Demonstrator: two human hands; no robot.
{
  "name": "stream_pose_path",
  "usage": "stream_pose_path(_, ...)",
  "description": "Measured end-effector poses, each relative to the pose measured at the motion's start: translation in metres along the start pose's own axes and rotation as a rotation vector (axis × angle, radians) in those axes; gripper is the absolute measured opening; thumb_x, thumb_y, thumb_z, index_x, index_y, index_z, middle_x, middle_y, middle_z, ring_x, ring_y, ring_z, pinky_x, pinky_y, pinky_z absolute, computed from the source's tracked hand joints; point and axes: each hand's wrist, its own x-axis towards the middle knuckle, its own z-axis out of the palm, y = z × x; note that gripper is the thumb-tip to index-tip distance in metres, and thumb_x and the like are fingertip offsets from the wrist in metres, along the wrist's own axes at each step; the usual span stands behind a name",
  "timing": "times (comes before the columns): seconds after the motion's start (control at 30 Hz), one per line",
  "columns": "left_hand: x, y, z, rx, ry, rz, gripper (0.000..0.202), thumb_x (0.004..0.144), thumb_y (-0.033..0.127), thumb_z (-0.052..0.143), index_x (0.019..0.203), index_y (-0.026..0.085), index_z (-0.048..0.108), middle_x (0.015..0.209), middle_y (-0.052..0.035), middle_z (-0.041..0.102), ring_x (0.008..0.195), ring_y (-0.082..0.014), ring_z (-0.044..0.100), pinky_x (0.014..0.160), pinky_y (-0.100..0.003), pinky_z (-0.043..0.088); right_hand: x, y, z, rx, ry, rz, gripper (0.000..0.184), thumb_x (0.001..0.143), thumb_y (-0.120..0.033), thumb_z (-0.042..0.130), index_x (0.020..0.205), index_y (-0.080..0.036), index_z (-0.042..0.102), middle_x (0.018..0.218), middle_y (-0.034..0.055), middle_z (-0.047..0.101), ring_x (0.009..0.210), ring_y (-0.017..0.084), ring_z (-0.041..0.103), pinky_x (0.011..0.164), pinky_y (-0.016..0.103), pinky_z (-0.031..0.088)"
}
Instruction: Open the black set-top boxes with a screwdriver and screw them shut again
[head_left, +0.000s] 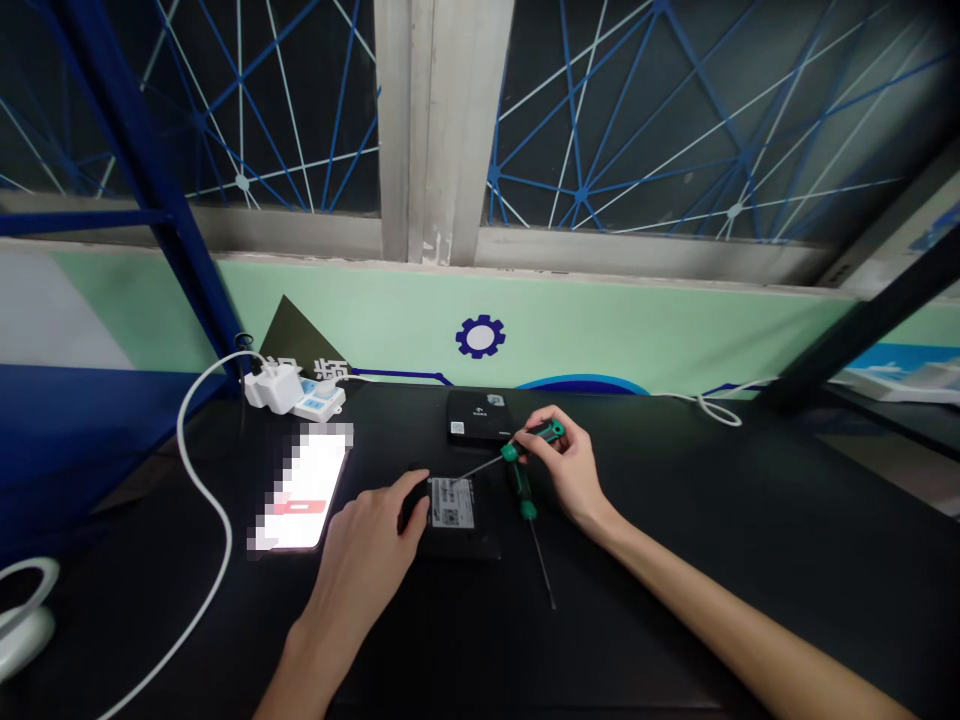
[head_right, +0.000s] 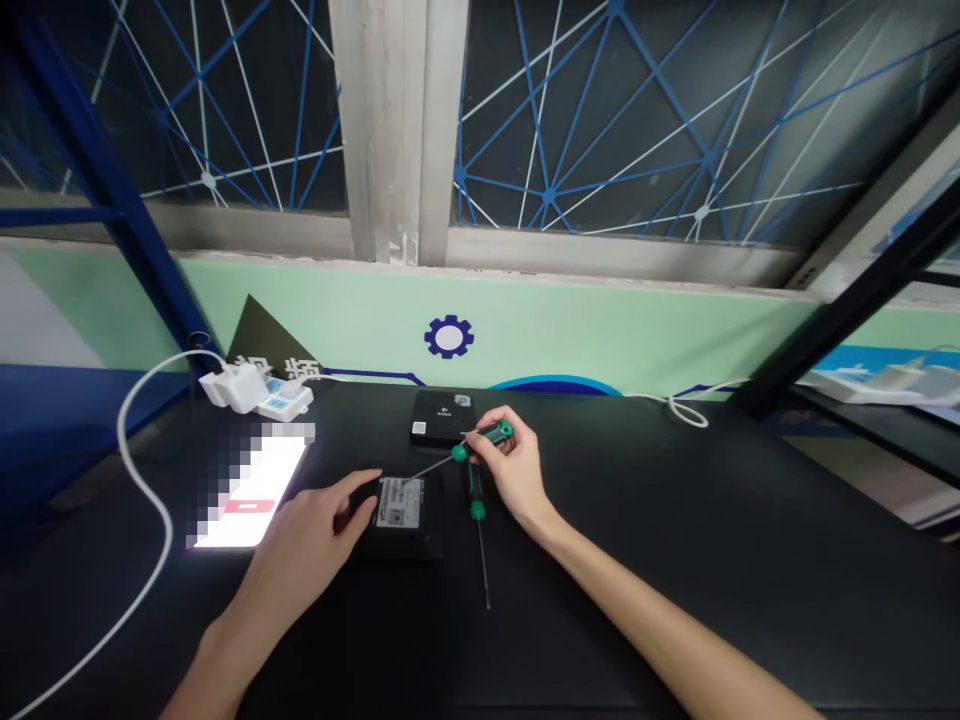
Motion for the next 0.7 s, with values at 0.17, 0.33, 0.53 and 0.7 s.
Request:
stream_pose_path(0.17,0.000,0.000,0.000,0.001,0.000,-0.007,0.038,0.099,0.033,0.045,0.134,0.029,0.058,0.078,0.0000,0.069,0.068,-0.0172,0.066,0.055,-0.024,0.035,-0.002,0.001,0.001,0.028,-0.037,0.015,0.030,0.073,-0.038,0.079,0.080,-0.022,0.054,0.066,-0.0024,0.060,0.054,0.014,0.060,0.053,0.027,0.053)
stream_pose_path(0.33,0.001,-0.002,0.001,0.007,-0.002,-0.004,0.039,0.100,0.034,0.043,0.135,0.029,0.057,0.078,-0.0001,0.069,0.069,-0.0175,0.067,0.055,-0.025,0.036,-0.002,0.001,0.001,0.028,-0.039,0.003,0.032,0.073,-0.040,0.079,0.081,-0.022,0.054,0.067,-0.0020,0.062,0.053,0.015,0.062,0.053,0.027,0.053)
stream_pose_path(0.53,0.000,-0.001,-0.001,-0.015,-0.020,-0.007,0.039,0.100,0.033,0.042,0.136,0.029,0.056,0.078,-0.0002,0.069,0.068,-0.0176,0.067,0.054,-0.024,0.036,0.005,-0.003,-0.007,0.040,0.015,-0.029,0.030,0.074,-0.036,0.078,0.082,-0.022,0.053,0.062,-0.0033,0.061,0.044,0.013,0.058,0.045,0.024,0.044)
stream_pose_path(0.7,0.000,-0.001,0.000,-0.031,-0.014,-0.006,0.039,0.100,0.034,0.043,0.137,0.029,0.056,0.080,-0.0004,0.069,0.070,-0.0183,0.067,0.057,-0.025,0.040,0.011,-0.007,-0.015,0.029,0.074,-0.048,0.027,0.074,-0.030,0.077,0.082,-0.022,0.053,0.057,-0.0052,0.058,0.039,0.010,0.053,0.038,0.020,0.038)
